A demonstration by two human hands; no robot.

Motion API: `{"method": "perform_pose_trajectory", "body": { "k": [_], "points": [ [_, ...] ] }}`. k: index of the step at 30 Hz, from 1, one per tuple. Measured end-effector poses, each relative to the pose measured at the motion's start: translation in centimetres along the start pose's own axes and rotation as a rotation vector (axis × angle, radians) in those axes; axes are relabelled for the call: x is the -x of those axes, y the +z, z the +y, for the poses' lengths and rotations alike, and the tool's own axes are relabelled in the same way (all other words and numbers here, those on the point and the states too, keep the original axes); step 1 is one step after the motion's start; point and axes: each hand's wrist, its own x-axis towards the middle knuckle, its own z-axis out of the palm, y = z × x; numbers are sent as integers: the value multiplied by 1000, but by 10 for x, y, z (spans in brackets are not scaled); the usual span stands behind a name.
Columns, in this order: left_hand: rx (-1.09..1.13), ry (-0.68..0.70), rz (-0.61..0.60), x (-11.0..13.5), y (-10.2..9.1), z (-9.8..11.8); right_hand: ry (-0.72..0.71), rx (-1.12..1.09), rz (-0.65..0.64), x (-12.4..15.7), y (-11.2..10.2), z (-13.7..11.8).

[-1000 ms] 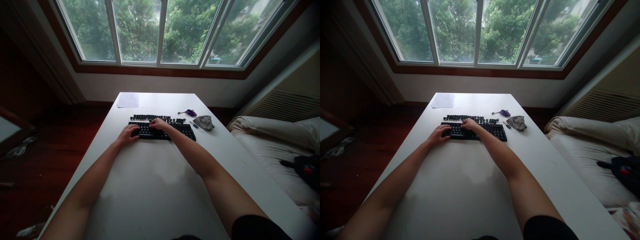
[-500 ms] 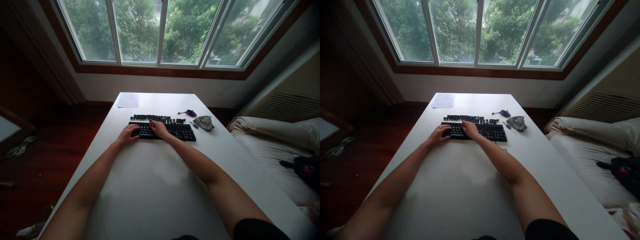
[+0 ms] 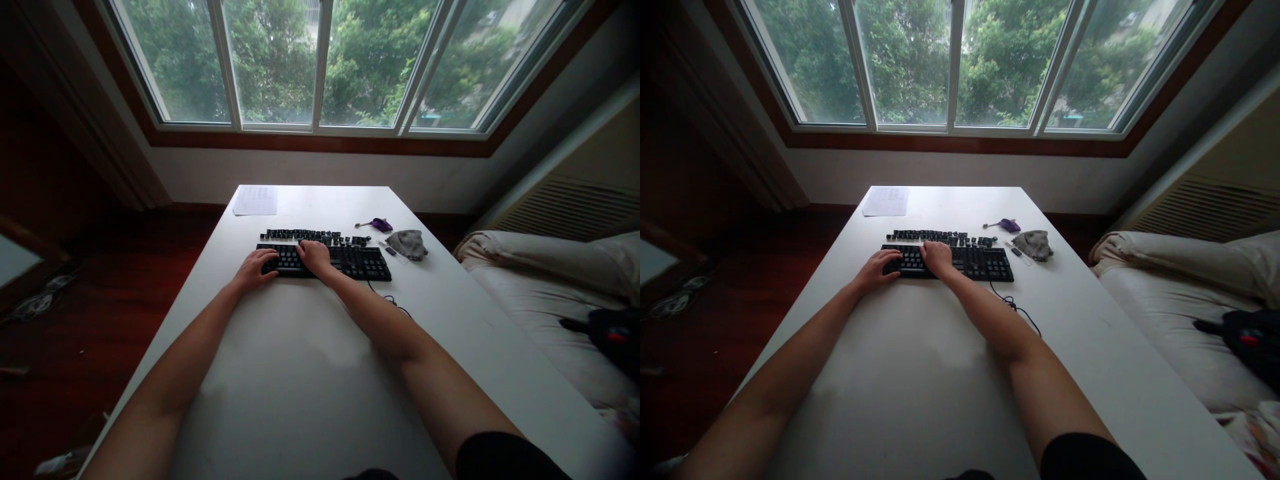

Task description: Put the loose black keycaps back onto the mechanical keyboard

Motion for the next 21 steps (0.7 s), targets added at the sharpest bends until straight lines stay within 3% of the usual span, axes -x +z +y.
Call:
{"method": "perform_pose_trajectory", "body": {
  "k": [7,21],
  "points": [
    [-5,4,-10,-1,2,-2,-47,134,78,1,5,-6],
    [-1,-7,12,2,0,0,17,149,15,-2,4,-9]
  ]
}}
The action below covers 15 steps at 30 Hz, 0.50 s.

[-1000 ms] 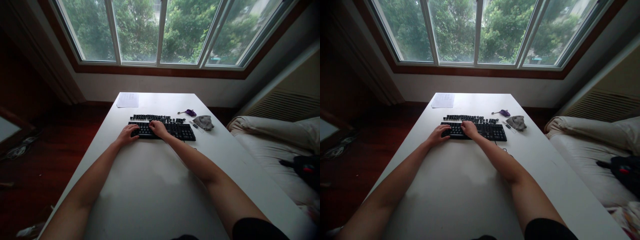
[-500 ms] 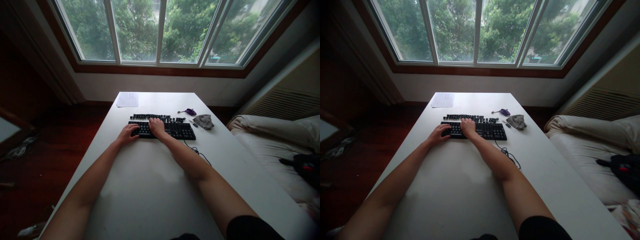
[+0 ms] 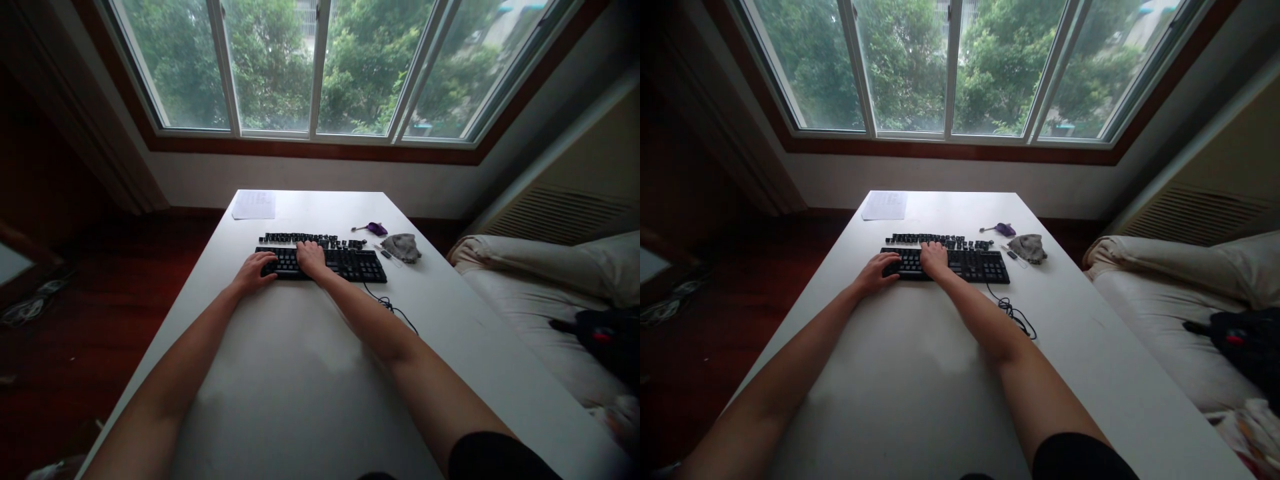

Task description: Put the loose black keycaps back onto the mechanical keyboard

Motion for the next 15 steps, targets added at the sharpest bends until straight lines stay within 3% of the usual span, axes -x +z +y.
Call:
{"method": "perform_pose_trajectory", "body": {
  "k": [9,15],
  "points": [
    [8,8,3,0,-2,1,27,-205,26,-34,-1,29],
    [11,-5,-5,-1,-2,1,-104,-133,-20,-59,-4,35]
  ]
}}
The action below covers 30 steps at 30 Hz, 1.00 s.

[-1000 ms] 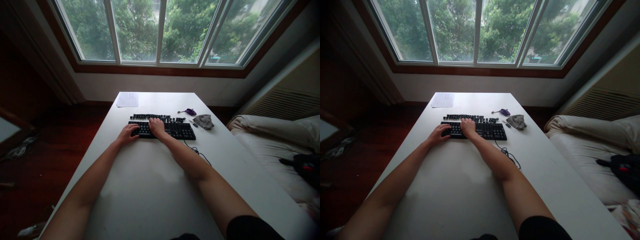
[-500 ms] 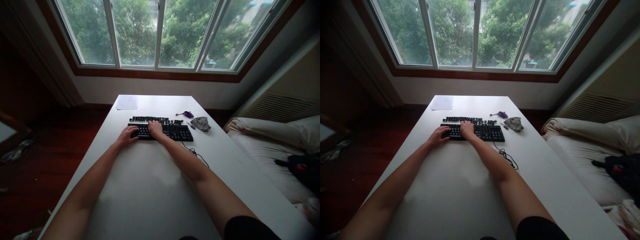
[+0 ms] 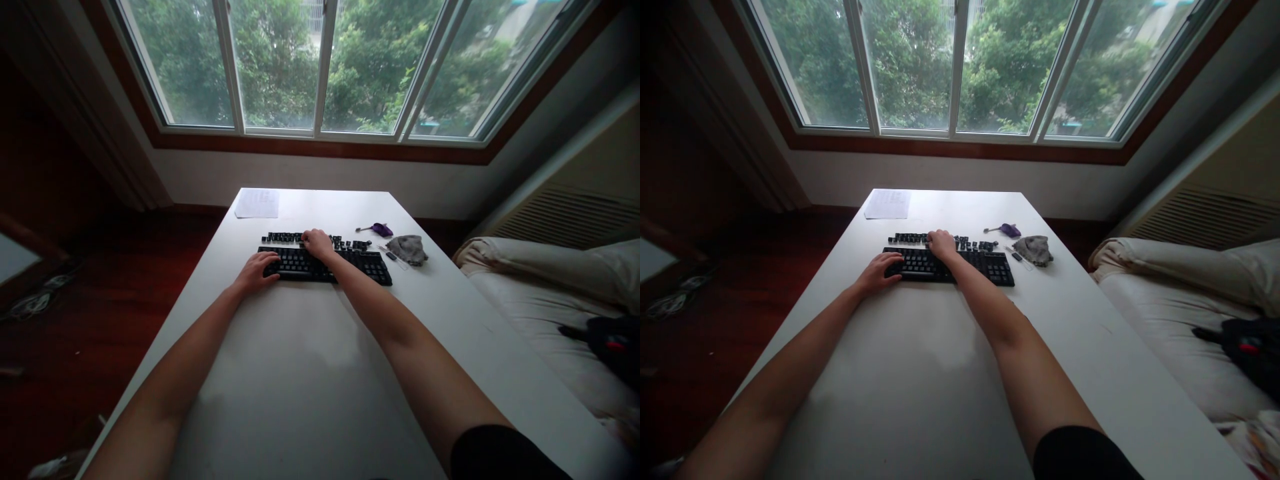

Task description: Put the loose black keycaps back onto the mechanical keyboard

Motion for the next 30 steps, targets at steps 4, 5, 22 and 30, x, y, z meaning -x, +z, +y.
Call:
{"method": "perform_pose_trajectory", "body": {
  "k": [4,5,22,30],
  "points": [
    [-1,8,2,-1,0,-1,-36,75,-57,-10,0,0],
    [-2,10,1,-1,0,-1,-45,85,-65,-12,1,0],
    [-17,18,0,0,2,-4,-117,-267,91,-4,4,12],
    [-20,12,-2,1,3,-4,-186,-634,77,25,-3,26]
  ]
}}
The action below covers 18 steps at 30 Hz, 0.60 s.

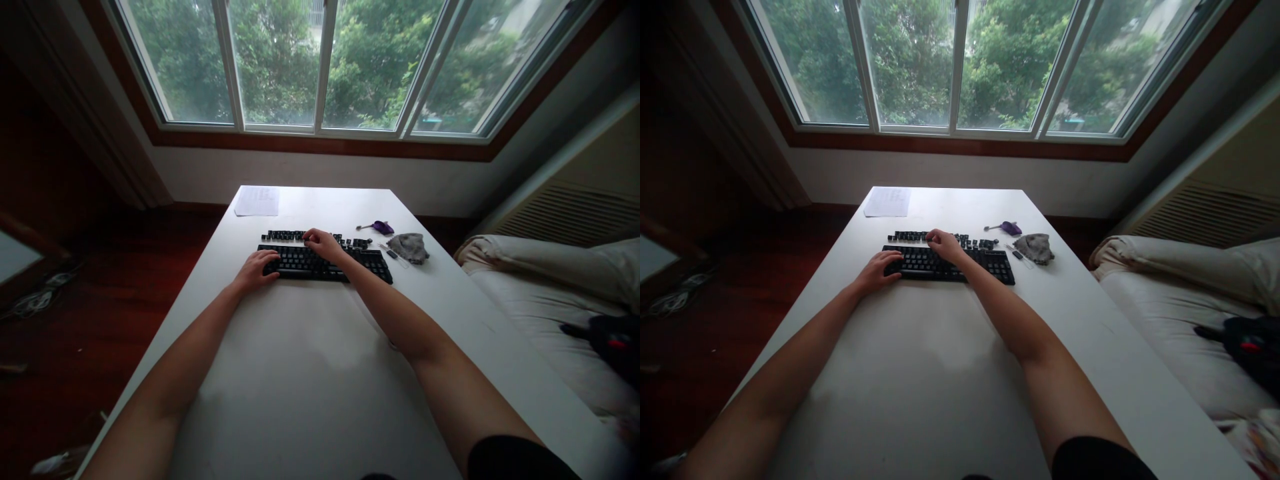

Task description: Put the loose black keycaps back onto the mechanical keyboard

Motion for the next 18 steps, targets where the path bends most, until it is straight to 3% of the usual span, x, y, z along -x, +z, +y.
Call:
{"method": "perform_pose_trajectory", "body": {
  "k": [18],
  "points": [
    [-1,2,8,-1,0,0,57,-323,-100,21,9,-3]
  ]
}}
